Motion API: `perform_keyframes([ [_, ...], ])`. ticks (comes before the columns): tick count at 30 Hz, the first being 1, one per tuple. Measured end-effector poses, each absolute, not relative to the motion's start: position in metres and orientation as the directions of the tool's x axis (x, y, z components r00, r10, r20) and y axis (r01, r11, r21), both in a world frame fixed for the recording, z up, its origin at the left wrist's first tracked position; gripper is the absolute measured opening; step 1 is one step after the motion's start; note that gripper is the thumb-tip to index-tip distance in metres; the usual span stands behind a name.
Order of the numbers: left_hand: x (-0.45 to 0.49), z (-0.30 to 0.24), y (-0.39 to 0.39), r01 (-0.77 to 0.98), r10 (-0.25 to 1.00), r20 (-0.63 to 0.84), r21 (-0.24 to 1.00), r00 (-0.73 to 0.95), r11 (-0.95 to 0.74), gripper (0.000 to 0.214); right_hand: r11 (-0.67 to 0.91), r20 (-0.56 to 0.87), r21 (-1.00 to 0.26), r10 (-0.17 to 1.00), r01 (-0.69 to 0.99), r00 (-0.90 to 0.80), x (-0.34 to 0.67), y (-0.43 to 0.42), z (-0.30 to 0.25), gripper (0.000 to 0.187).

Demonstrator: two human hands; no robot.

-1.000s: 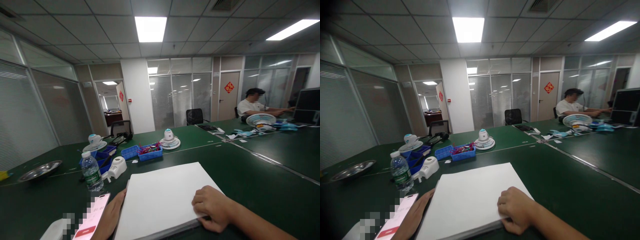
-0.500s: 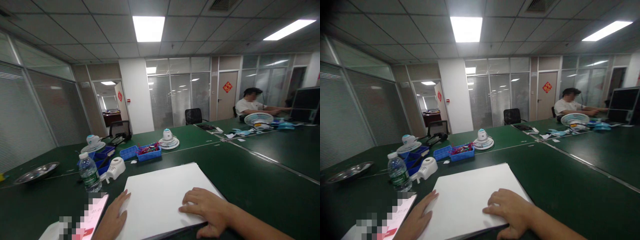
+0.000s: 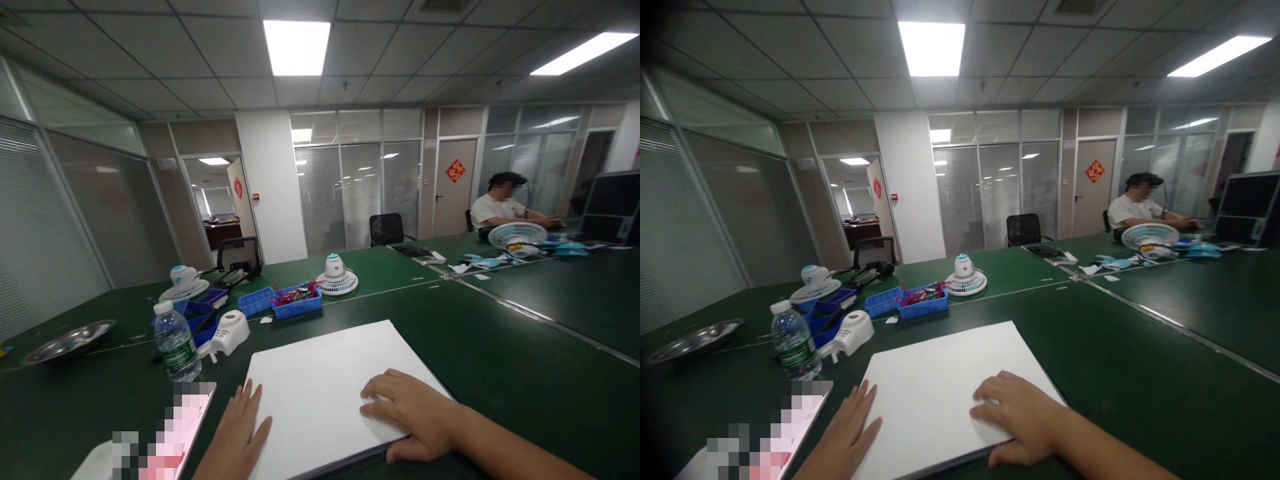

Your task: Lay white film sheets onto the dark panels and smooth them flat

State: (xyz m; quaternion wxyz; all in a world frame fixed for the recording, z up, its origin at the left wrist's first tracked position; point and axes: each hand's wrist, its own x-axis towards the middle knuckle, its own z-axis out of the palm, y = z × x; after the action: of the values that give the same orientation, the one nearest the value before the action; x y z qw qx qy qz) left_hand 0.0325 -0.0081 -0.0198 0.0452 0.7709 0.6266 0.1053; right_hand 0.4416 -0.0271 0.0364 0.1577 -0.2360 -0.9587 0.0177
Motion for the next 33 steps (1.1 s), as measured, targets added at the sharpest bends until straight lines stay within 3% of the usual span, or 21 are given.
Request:
perform_keyframes([
  [6,0.034,-0.022,-0.005,0.959,0.974,0.085,0.174,0.211,-0.223,0.074,0.932,0.390,0.004,0.333,0.363,-0.858,0.439,-0.024,0.032,0.045],
  [16,0.040,-0.018,-0.003,0.961,0.977,0.060,0.173,0.206,-0.214,0.078,0.890,0.470,0.359,0.088,0.281,-0.878,0.428,-0.036,0.037,0.006],
  [21,0.032,-0.014,0.001,0.904,0.991,0.066,0.404,0.120,-0.136,0.076,0.877,0.522,0.415,-0.012,0.242,-0.853,0.422,-0.037,0.040,0.013],
  [26,0.011,0.001,0.010,0.676,0.990,0.139,0.731,-0.019,-0.090,0.058,0.825,0.565,0.525,-0.154,0.209,-0.811,0.430,-0.032,0.039,0.012],
  [29,0.004,0.007,0.015,0.553,0.985,0.125,0.832,-0.117,-0.040,0.052,0.806,0.561,0.553,-0.174,0.210,-0.809,0.438,-0.028,0.037,0.013],
  [33,0.006,0.010,0.016,0.401,0.999,0.044,0.915,-0.015,-0.035,0.055,0.789,0.557,0.561,-0.137,0.250,-0.819,0.454,-0.024,0.041,0.015],
])
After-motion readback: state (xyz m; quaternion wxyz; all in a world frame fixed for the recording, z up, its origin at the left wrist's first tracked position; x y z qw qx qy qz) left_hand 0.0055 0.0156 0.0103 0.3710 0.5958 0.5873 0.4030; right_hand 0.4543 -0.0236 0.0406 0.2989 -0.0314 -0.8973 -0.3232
